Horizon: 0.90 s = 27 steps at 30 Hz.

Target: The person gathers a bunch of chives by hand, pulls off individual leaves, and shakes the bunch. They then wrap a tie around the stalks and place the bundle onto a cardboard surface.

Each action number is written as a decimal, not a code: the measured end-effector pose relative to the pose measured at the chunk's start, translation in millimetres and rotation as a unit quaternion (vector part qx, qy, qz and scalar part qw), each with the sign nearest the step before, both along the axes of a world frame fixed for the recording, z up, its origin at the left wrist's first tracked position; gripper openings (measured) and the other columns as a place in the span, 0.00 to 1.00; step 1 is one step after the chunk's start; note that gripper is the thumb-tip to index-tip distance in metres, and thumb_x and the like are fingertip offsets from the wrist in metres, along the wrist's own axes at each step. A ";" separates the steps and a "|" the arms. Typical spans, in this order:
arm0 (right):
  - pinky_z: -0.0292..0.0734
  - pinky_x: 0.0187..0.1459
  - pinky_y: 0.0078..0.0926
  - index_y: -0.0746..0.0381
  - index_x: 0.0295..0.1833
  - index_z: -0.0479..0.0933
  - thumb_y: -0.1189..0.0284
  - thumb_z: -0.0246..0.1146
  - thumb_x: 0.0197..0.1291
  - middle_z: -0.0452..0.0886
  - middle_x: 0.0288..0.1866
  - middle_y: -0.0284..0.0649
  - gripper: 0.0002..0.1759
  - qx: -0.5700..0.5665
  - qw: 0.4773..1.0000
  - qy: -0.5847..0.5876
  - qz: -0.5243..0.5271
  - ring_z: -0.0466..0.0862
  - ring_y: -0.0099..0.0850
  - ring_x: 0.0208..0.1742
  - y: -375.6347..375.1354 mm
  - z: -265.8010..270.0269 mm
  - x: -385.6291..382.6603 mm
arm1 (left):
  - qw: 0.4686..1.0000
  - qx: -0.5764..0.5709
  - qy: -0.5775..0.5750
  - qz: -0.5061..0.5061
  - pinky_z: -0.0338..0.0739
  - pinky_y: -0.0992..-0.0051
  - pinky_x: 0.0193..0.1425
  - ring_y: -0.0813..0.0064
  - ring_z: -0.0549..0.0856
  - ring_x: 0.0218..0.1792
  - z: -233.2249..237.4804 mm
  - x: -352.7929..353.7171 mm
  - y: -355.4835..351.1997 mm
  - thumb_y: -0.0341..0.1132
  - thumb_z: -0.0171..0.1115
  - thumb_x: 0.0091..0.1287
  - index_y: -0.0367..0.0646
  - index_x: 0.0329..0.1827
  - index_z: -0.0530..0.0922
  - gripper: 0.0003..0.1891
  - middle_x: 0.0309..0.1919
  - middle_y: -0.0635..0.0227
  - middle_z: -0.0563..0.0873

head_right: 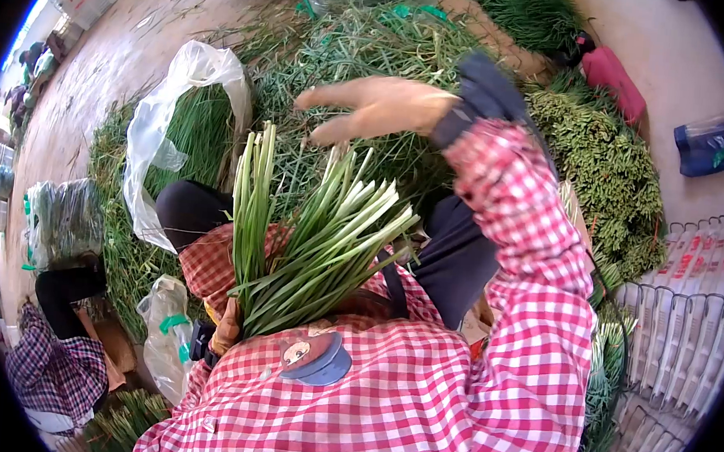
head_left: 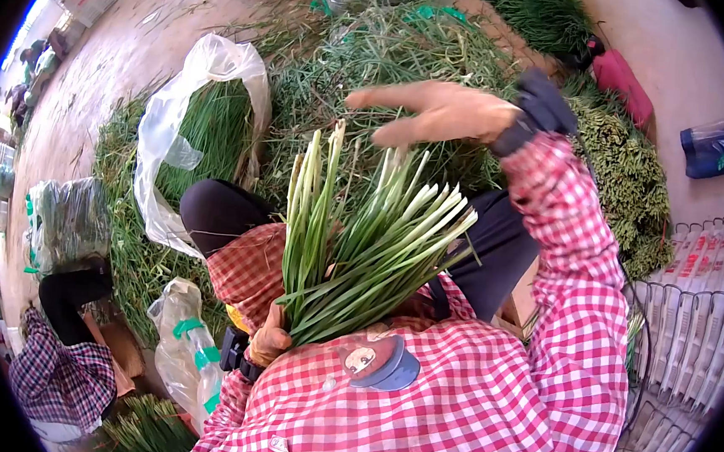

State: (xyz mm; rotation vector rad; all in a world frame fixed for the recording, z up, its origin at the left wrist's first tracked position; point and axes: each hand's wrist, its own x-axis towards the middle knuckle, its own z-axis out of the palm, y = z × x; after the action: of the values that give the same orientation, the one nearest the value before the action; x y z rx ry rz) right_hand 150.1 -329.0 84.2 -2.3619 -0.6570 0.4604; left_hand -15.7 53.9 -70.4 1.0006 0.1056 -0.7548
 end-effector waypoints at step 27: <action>0.45 0.70 0.64 0.53 0.61 0.76 0.45 0.57 0.61 0.79 0.59 0.45 0.30 -0.087 0.988 0.052 0.113 0.75 0.44 0.63 62.6 -12.2 -42.0 | 1.000 -0.011 0.003 -0.010 0.76 0.68 0.48 0.70 0.82 0.44 -9.4 4.9 1.5 0.31 0.59 0.69 0.38 0.60 0.72 0.18 0.49 0.62 0.83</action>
State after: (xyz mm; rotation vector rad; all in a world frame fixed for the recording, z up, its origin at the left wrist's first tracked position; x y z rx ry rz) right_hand 108.2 -266.4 72.0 -2.4164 -0.8702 0.7622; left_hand -10.7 55.5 -79.8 0.9806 0.0927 -0.7761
